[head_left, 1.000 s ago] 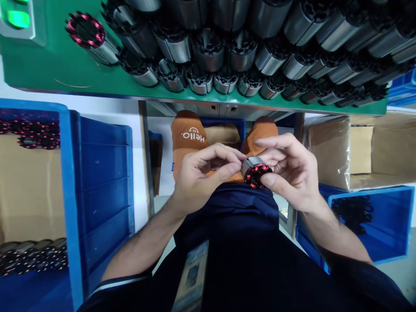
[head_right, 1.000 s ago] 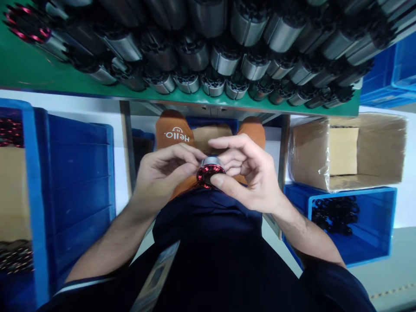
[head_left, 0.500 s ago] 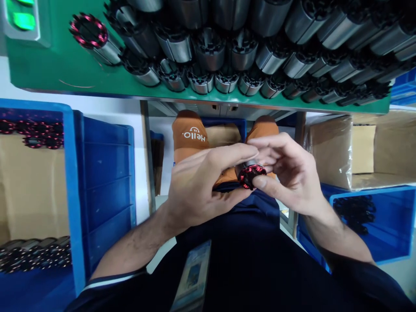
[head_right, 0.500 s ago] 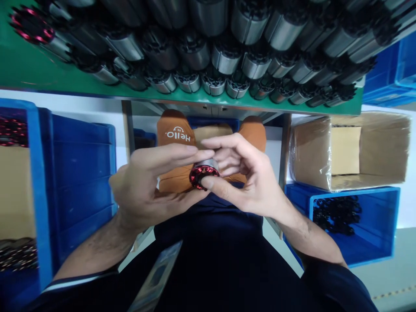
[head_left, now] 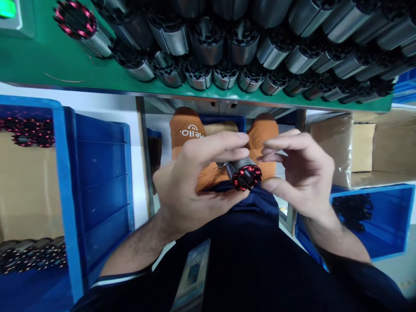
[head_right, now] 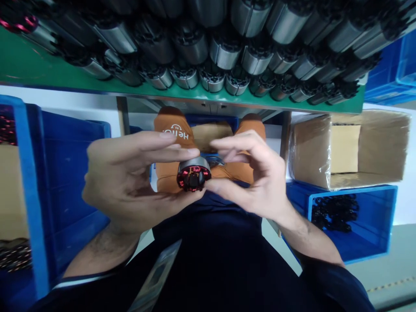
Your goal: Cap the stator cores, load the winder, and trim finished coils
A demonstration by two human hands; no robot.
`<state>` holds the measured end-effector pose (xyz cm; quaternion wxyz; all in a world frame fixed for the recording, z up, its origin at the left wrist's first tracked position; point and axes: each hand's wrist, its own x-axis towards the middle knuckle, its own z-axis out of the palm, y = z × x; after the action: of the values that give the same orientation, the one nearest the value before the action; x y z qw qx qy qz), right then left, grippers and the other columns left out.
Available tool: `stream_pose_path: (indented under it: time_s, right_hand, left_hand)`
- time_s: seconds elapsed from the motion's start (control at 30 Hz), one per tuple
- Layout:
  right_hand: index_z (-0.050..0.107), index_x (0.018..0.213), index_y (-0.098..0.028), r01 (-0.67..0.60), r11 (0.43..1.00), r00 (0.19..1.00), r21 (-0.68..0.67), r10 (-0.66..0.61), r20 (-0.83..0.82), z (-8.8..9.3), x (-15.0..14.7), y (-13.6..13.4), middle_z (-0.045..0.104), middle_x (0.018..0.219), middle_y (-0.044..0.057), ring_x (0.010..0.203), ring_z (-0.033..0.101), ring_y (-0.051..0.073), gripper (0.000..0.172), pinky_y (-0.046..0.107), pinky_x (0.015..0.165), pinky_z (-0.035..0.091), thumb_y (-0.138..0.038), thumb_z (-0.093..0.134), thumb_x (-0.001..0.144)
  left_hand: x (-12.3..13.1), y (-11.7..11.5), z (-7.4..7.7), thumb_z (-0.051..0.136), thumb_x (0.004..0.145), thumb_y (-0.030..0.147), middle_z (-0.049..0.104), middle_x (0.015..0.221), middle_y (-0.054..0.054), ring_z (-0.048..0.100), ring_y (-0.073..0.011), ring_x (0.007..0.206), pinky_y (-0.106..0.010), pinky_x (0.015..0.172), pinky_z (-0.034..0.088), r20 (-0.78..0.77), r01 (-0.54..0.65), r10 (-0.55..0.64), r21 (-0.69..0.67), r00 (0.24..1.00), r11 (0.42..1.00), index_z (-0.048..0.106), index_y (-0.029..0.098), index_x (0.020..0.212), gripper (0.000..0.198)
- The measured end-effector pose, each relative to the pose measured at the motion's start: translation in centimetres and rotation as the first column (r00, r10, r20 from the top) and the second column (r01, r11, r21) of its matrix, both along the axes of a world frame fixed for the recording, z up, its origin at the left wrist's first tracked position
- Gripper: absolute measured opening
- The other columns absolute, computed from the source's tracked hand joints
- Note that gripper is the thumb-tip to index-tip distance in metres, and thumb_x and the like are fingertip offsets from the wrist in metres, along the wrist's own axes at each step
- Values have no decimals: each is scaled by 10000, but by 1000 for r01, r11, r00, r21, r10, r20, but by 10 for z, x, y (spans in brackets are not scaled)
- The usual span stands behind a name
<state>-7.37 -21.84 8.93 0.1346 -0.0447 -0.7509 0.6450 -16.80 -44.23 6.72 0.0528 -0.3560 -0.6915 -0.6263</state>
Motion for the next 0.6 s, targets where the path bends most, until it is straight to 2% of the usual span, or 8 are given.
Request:
stream_pose_path:
  time_s: [0.03, 0.13, 0.23, 0.33, 0.4, 0.43, 0.53, 0.6]
  right_hand:
    - [938, 1386, -391, -48, 998, 999, 46, 49, -12, 1, -1, -1, 840, 1183, 33, 1048, 783, 246, 511, 431, 926, 724, -365, 1126, 912]
    - [964, 1139, -363, -88, 989, 995, 123, 92, -33, 4, -5, 0, 829, 1088, 26, 984, 767, 241, 209, 454, 904, 678, -315, 1079, 971]
    - [942, 1046, -330, -20, 996, 998, 82, 24, -54, 4, -8, 5, 800, 1036, 25, 959, 743, 232, 91, 443, 917, 661, -333, 1032, 1026]
    - [900, 976, -309, 179, 979, 980, -101, -186, -66, -2, -7, 7, 715, 971, 27, 922, 688, 232, 173, 431, 939, 668, -426, 990, 1066]
    - [892, 1007, -321, 259, 959, 961, -111, -268, -72, -6, -3, 3, 697, 966, 32, 910, 672, 245, 179, 444, 942, 679, -464, 984, 1064]
    - [905, 1063, -339, 250, 966, 964, -59, -254, -83, -8, 1, 0, 715, 980, 39, 925, 684, 259, 178, 465, 953, 686, -488, 1000, 1043]
    - [933, 1249, -405, 123, 983, 991, 133, -114, -74, -10, 11, -12, 796, 1043, 65, 1012, 751, 319, 322, 537, 977, 710, -541, 1043, 979]
    - [951, 1217, -422, 80, 981, 996, 179, -71, -57, -9, 14, -17, 820, 1049, 66, 997, 766, 321, 263, 555, 979, 729, -507, 1038, 984]
  left_hand:
    - [1, 1, 0, 1054, 979, 366, 925, 1437, -37, 959, -244, 1097, -341, 967, 840, -9, 18, -18, -9, 1000, 1000, 757, 257, 1637, 730]
    - [2, 2, 3, 891, 1127, 284, 921, 1449, 38, 950, -202, 1145, -349, 1060, 822, -78, 40, -50, -127, 996, 991, 673, 370, 1711, 629]
    - [-1, 0, 6, 873, 1139, 330, 948, 1302, 74, 934, -171, 1051, -337, 1022, 819, -169, 20, -47, -156, 985, 988, 811, 387, 1490, 361]
    - [-3, -2, 7, 972, 1055, 389, 947, 1207, 52, 901, -177, 967, -363, 858, 809, -142, -49, 30, -131, 989, 990, 886, 353, 1274, 238]
    - [-3, 0, 8, 1002, 1028, 424, 937, 1135, 56, 867, -194, 917, -411, 775, 764, -87, -97, 86, -118, 992, 988, 892, 363, 1225, 233]
    - [-2, 2, 8, 1006, 1029, 433, 929, 1093, 63, 847, -197, 891, -428, 759, 737, -68, -117, 109, -112, 992, 987, 889, 370, 1208, 223]
    - [0, 6, 9, 1012, 1039, 463, 915, 1044, 69, 805, -191, 846, -440, 735, 672, -58, -146, 140, -103, 988, 984, 878, 367, 1196, 228]
    - [0, 8, 8, 1007, 1045, 495, 913, 1066, 62, 791, -189, 847, -436, 718, 639, -49, -129, 124, -126, 991, 984, 874, 366, 1215, 252]
